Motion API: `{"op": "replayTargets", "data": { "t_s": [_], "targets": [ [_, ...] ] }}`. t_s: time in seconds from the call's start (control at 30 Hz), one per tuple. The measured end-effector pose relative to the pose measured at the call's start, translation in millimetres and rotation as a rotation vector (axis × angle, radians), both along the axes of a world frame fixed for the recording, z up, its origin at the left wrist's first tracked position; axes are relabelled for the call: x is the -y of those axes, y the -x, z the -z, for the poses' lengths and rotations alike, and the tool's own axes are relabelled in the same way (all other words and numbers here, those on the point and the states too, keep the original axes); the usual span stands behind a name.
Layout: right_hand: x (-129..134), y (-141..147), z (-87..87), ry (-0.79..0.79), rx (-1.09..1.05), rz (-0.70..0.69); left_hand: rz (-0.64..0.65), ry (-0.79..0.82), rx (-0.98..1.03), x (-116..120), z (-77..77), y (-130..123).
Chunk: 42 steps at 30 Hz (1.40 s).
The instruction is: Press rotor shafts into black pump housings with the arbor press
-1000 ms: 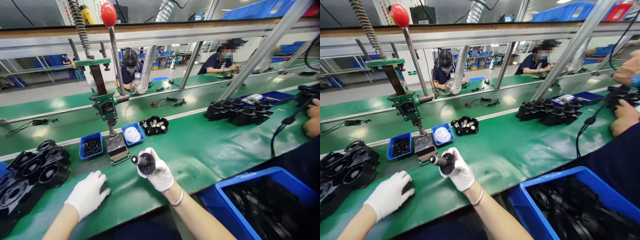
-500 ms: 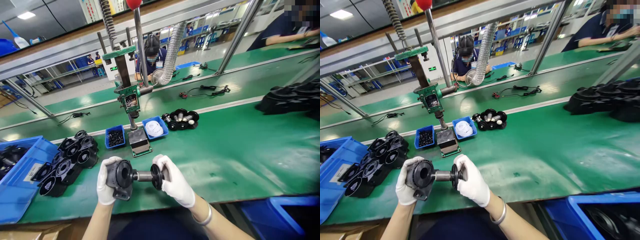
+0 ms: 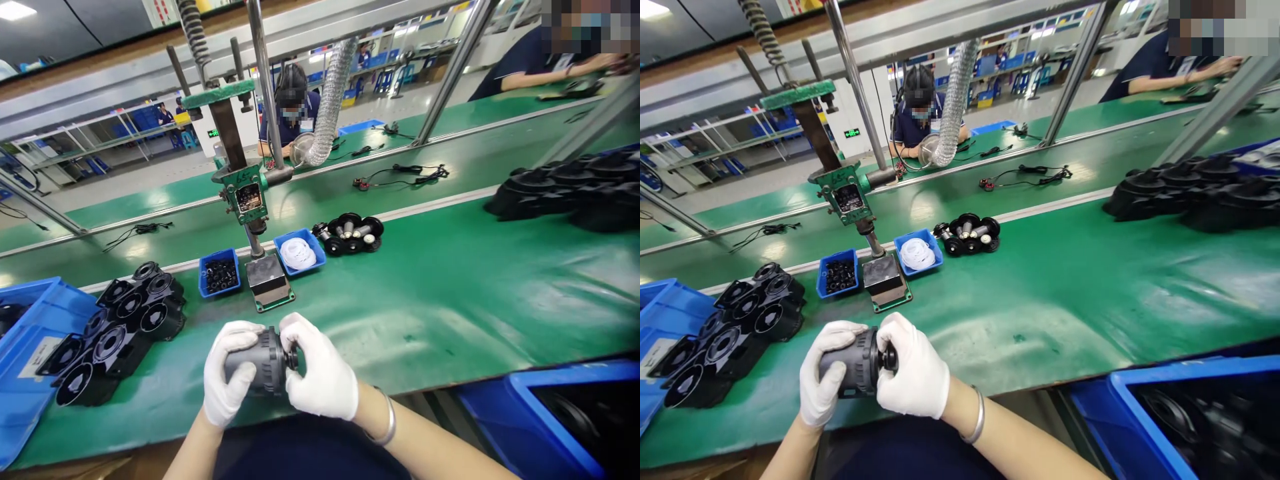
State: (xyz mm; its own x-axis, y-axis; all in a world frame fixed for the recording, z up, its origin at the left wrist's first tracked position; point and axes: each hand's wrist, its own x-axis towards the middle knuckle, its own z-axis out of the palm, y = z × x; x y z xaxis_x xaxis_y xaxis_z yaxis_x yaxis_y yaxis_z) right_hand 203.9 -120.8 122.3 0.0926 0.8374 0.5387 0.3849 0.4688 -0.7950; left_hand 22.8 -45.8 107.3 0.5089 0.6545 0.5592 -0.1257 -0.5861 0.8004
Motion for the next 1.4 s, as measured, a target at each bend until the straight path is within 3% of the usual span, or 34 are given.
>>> {"op": "replayTargets", "data": {
  "t_s": [0.3, 0.43, 0.5, 0.6, 0.7, 0.8, 0.9, 1.07, 1.2, 1.4],
  "targets": [
    [1, 3, -5.2, -0.066, 0.120, 0.003, -0.001, -0.031, 0.047, 2, -1.5, -3],
    [1, 3, -16.4, -0.040, 0.219, 0.027, -0.031, 0.020, 0.114, 3, -3.8, -10],
    [2, 6, -24.8, 0.044, 0.299, 0.059, -0.043, 0.164, 0.170, 3, -1.0, -19],
    [1, 13, -30.6, 0.185, 0.408, 0.100, -0.071, 0.504, 0.126, -1, 13.1, -39],
    [-5, 14, -17.5, 0.322, 0.437, 0.123, -0.133, 0.647, 0.044, -12, 36.6, -57],
    [-14, 6, 7.4, 0.426, 0.475, 0.122, -0.208, 0.637, 0.040, -24, 56.3, -54],
    [-21, -7, 27.9, 0.381, 0.535, 0.140, -0.192, 0.641, 0.036, -26, 63.4, -37],
    [-29, -21, 48.2, 0.328, 0.256, -0.115, 0.136, 0.534, -0.095, -6, 63.4, -20],
    [-33, -29, 56.1, 0.431, 0.123, -0.233, 0.108, 0.380, -0.227, 6, 67.1, -29],
    [-48, -48, 49.4, 0.525, 0.170, -0.336, 0.012, 0.199, -0.268, 6, 70.9, -33]
  ]
}}
